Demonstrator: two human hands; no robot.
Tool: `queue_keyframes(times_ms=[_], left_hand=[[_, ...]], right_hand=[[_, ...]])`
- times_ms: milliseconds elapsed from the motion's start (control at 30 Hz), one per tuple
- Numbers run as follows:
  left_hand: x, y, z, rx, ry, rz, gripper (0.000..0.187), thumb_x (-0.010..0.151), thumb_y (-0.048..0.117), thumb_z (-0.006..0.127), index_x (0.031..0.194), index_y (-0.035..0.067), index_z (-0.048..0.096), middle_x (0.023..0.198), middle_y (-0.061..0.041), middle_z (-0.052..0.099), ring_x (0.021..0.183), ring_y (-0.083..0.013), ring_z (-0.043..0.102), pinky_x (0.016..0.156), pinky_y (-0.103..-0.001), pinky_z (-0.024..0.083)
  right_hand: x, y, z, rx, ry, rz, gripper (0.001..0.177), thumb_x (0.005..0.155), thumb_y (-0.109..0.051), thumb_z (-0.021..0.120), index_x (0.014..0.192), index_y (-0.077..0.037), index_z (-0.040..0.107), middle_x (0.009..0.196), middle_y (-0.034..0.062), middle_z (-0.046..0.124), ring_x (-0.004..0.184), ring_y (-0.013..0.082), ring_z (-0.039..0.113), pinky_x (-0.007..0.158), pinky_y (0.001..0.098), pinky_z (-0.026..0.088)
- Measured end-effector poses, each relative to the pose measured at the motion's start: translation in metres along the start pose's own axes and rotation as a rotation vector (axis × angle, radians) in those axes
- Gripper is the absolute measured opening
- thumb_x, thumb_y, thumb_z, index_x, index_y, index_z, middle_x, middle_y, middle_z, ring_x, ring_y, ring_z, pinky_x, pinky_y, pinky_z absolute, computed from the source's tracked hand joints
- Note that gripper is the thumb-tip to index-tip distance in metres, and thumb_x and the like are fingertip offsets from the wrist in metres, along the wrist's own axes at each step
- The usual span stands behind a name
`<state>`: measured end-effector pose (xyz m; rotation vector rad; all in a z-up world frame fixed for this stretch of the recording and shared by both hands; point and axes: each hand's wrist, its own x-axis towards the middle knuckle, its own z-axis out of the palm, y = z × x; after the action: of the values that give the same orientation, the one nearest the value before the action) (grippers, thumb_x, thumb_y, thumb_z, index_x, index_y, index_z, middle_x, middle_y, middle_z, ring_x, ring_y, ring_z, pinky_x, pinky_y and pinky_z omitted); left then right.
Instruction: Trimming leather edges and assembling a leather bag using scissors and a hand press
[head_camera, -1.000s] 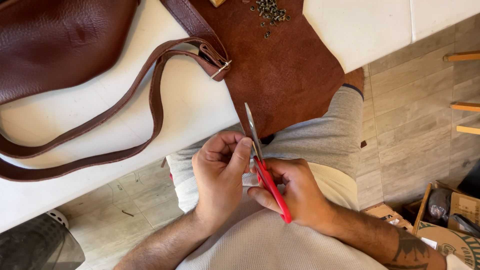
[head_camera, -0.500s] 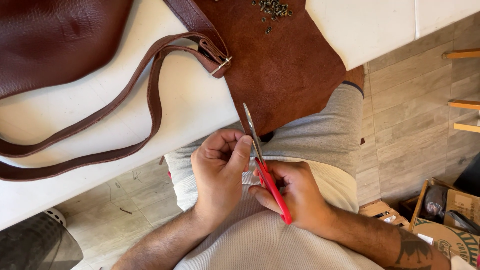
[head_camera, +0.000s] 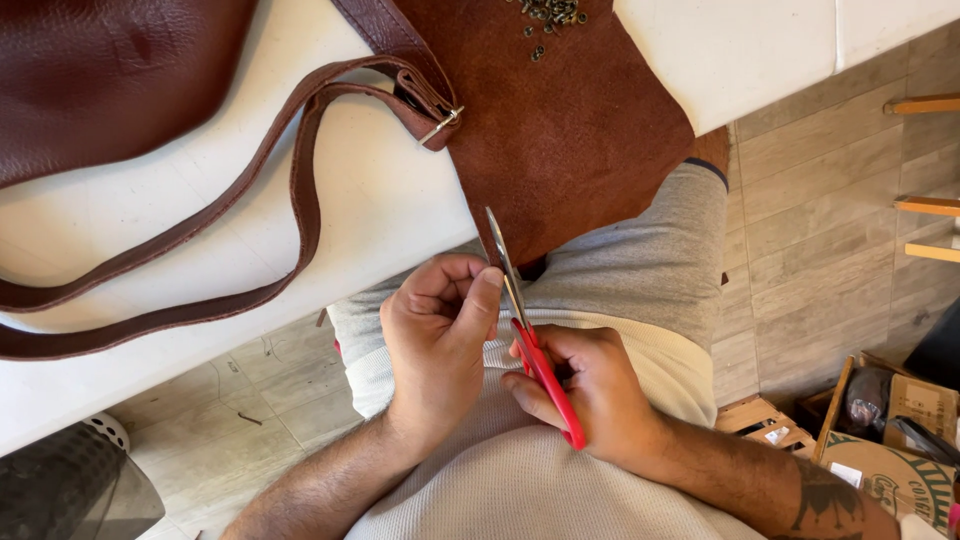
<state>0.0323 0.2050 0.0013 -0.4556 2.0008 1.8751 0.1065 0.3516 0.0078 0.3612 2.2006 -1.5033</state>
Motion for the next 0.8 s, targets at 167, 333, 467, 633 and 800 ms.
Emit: queue_keyframes(times_ms=[167, 333, 467, 633, 800], left_hand=[[0.001, -0.001, 0.001, -0.014, -0.010, 0.015, 0.017, 0.096, 0.016, 0.069, 0.080, 0.010, 0.066, 0.052, 0.005, 0.051, 0.048, -0.0026, 0.042, 0.047, -0.022, 0.036], [0.000, 0.000, -0.002, 0.010, -0.006, 0.028, 0.016, 0.095, 0.016, 0.070, 0.081, 0.010, 0.067, 0.054, 0.006, 0.052, 0.049, -0.0028, 0.043, 0.048, -0.022, 0.037], [0.000, -0.001, -0.003, 0.036, -0.010, 0.039, 0.014, 0.095, 0.015, 0.071, 0.081, 0.012, 0.067, 0.059, 0.008, 0.049, 0.055, -0.0029, 0.038, 0.050, -0.024, 0.035], [0.000, 0.001, -0.003, 0.059, -0.026, 0.049, 0.014, 0.094, 0.016, 0.071, 0.081, 0.011, 0.067, 0.060, 0.007, 0.055, 0.055, -0.0030, 0.043, 0.051, -0.024, 0.039], [-0.001, 0.002, -0.003, 0.076, -0.041, 0.054, 0.015, 0.094, 0.016, 0.070, 0.080, 0.012, 0.067, 0.062, 0.008, 0.054, 0.057, -0.0033, 0.042, 0.052, -0.024, 0.038]], right_hand=[[0.000, -0.001, 0.000, 0.021, 0.004, 0.007, 0.013, 0.078, -0.013, 0.082, 0.087, -0.010, 0.073, 0.063, -0.0032, 0.067, 0.051, 0.0058, 0.052, 0.050, 0.0229, 0.049], [0.002, -0.003, -0.001, 0.074, -0.030, 0.052, 0.015, 0.078, -0.013, 0.083, 0.089, -0.010, 0.073, 0.062, -0.0026, 0.069, 0.051, 0.0055, 0.058, 0.052, 0.0229, 0.052], [0.011, -0.014, -0.006, 0.087, -0.072, 0.094, 0.016, 0.079, -0.013, 0.083, 0.091, -0.009, 0.073, 0.063, -0.0021, 0.068, 0.048, 0.0072, 0.060, 0.050, 0.0241, 0.053], [0.017, -0.024, -0.009, 0.057, -0.066, 0.058, 0.014, 0.078, -0.016, 0.084, 0.084, -0.011, 0.072, 0.064, -0.0055, 0.062, 0.056, 0.0058, 0.051, 0.053, 0.0227, 0.047], [0.014, -0.024, -0.006, 0.045, -0.014, 0.048, 0.015, 0.078, -0.014, 0.082, 0.090, -0.008, 0.075, 0.072, -0.0006, 0.075, 0.058, 0.0064, 0.062, 0.055, 0.0227, 0.055]])
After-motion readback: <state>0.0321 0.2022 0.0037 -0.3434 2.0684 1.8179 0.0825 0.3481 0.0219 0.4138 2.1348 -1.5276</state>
